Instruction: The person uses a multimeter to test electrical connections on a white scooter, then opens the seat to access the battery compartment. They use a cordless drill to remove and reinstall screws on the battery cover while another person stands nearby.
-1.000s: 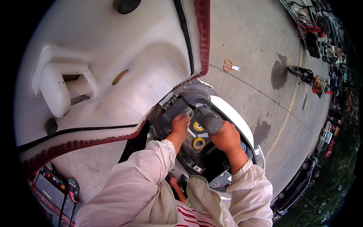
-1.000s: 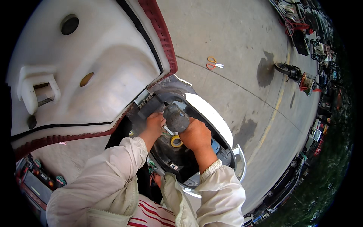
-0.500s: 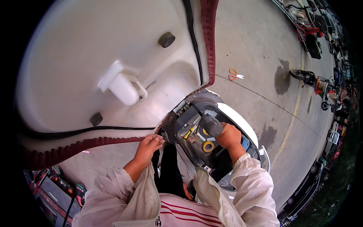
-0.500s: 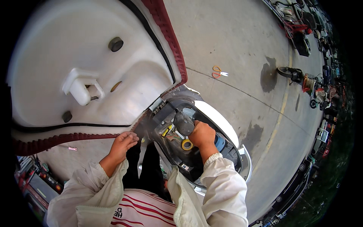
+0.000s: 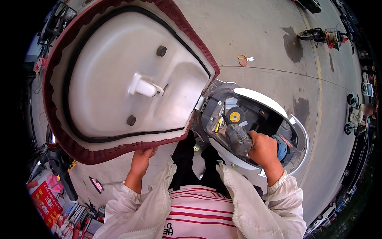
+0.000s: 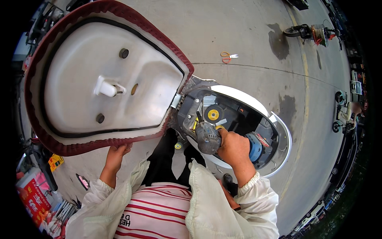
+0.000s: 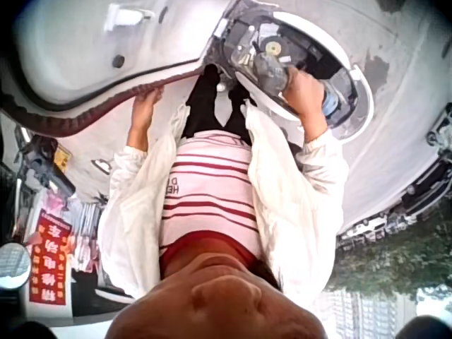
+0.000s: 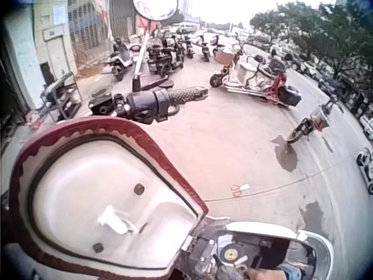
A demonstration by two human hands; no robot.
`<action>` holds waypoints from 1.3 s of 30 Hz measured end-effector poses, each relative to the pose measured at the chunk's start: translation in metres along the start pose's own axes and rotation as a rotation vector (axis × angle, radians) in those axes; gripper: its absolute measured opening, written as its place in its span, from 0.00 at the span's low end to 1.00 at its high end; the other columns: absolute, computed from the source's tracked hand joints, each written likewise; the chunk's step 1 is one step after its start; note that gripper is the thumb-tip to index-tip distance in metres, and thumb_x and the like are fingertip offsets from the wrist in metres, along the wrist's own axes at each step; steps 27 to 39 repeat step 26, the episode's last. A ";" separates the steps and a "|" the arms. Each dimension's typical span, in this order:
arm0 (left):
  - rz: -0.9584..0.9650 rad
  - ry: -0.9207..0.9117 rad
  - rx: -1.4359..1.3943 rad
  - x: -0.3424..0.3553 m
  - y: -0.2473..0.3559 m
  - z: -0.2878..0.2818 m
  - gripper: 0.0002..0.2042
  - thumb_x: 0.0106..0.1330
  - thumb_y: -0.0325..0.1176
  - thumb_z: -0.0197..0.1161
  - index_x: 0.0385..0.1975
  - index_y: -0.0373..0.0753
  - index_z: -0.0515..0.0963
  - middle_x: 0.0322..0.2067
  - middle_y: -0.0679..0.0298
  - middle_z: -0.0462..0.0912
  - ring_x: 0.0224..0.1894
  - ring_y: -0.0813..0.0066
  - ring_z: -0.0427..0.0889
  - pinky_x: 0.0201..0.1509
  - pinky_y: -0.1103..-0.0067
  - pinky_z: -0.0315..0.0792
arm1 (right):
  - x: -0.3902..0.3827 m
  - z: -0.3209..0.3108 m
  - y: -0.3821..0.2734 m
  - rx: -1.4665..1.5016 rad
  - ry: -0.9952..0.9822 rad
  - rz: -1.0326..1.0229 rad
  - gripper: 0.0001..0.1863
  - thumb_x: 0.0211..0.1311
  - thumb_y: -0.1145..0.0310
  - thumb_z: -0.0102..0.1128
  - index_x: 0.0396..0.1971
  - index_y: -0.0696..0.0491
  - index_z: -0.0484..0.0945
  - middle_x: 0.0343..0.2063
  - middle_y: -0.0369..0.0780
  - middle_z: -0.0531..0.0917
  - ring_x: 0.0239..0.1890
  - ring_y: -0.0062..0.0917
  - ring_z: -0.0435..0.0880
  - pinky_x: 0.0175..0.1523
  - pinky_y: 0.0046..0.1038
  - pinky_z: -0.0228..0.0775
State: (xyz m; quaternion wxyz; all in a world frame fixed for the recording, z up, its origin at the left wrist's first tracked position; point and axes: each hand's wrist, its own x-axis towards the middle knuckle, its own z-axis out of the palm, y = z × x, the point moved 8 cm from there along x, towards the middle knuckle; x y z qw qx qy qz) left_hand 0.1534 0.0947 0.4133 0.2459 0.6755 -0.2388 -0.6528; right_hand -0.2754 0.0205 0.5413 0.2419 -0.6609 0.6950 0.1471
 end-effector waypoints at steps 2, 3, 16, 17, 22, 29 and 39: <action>0.048 0.004 0.033 -0.001 0.013 -0.010 0.13 0.71 0.31 0.57 0.50 0.33 0.79 0.46 0.60 0.84 0.51 0.69 0.82 0.57 0.72 0.75 | -0.043 -0.002 0.006 0.153 0.059 0.092 0.17 0.48 0.69 0.64 0.42 0.48 0.83 0.30 0.47 0.86 0.33 0.46 0.85 0.36 0.43 0.75; 0.074 0.007 0.045 -0.001 0.019 -0.013 0.12 0.71 0.31 0.57 0.50 0.33 0.79 0.46 0.60 0.84 0.51 0.69 0.82 0.57 0.71 0.75 | -0.065 0.001 0.009 0.228 0.086 0.126 0.16 0.48 0.69 0.66 0.41 0.49 0.83 0.30 0.47 0.86 0.34 0.47 0.85 0.37 0.43 0.75; 0.169 -0.192 0.305 -0.043 0.025 -0.024 0.16 0.75 0.37 0.56 0.53 0.34 0.77 0.44 0.61 0.84 0.48 0.74 0.81 0.54 0.77 0.73 | -0.314 0.168 0.004 0.777 0.333 0.583 0.17 0.45 0.67 0.73 0.38 0.56 0.84 0.31 0.50 0.86 0.38 0.50 0.84 0.44 0.40 0.77; 0.169 -0.206 0.349 -0.052 0.018 -0.029 0.16 0.75 0.37 0.56 0.54 0.33 0.77 0.45 0.61 0.84 0.48 0.74 0.81 0.54 0.77 0.73 | -0.331 0.184 -0.004 0.785 0.355 0.577 0.17 0.45 0.67 0.73 0.38 0.56 0.84 0.31 0.50 0.86 0.38 0.50 0.84 0.43 0.40 0.77; 0.177 -0.369 0.578 -0.086 -0.007 -0.025 0.17 0.75 0.38 0.55 0.54 0.32 0.76 0.45 0.60 0.83 0.48 0.73 0.81 0.54 0.76 0.73 | -0.447 0.284 -0.052 0.889 0.320 0.824 0.16 0.49 0.64 0.72 0.38 0.55 0.85 0.31 0.52 0.85 0.39 0.50 0.84 0.42 0.40 0.77; 0.202 -0.442 0.660 -0.114 -0.021 -0.018 0.18 0.75 0.39 0.55 0.55 0.32 0.76 0.45 0.59 0.83 0.49 0.73 0.80 0.55 0.75 0.74 | -0.530 0.348 -0.092 0.892 0.249 1.046 0.16 0.52 0.62 0.70 0.39 0.55 0.85 0.32 0.53 0.86 0.40 0.51 0.85 0.45 0.41 0.78; 0.202 -0.442 0.660 -0.114 -0.021 -0.018 0.18 0.75 0.39 0.55 0.55 0.32 0.76 0.45 0.59 0.83 0.49 0.73 0.80 0.55 0.75 0.74 | -0.530 0.348 -0.092 0.892 0.249 1.046 0.16 0.52 0.62 0.70 0.39 0.55 0.85 0.32 0.53 0.86 0.40 0.51 0.85 0.45 0.41 0.78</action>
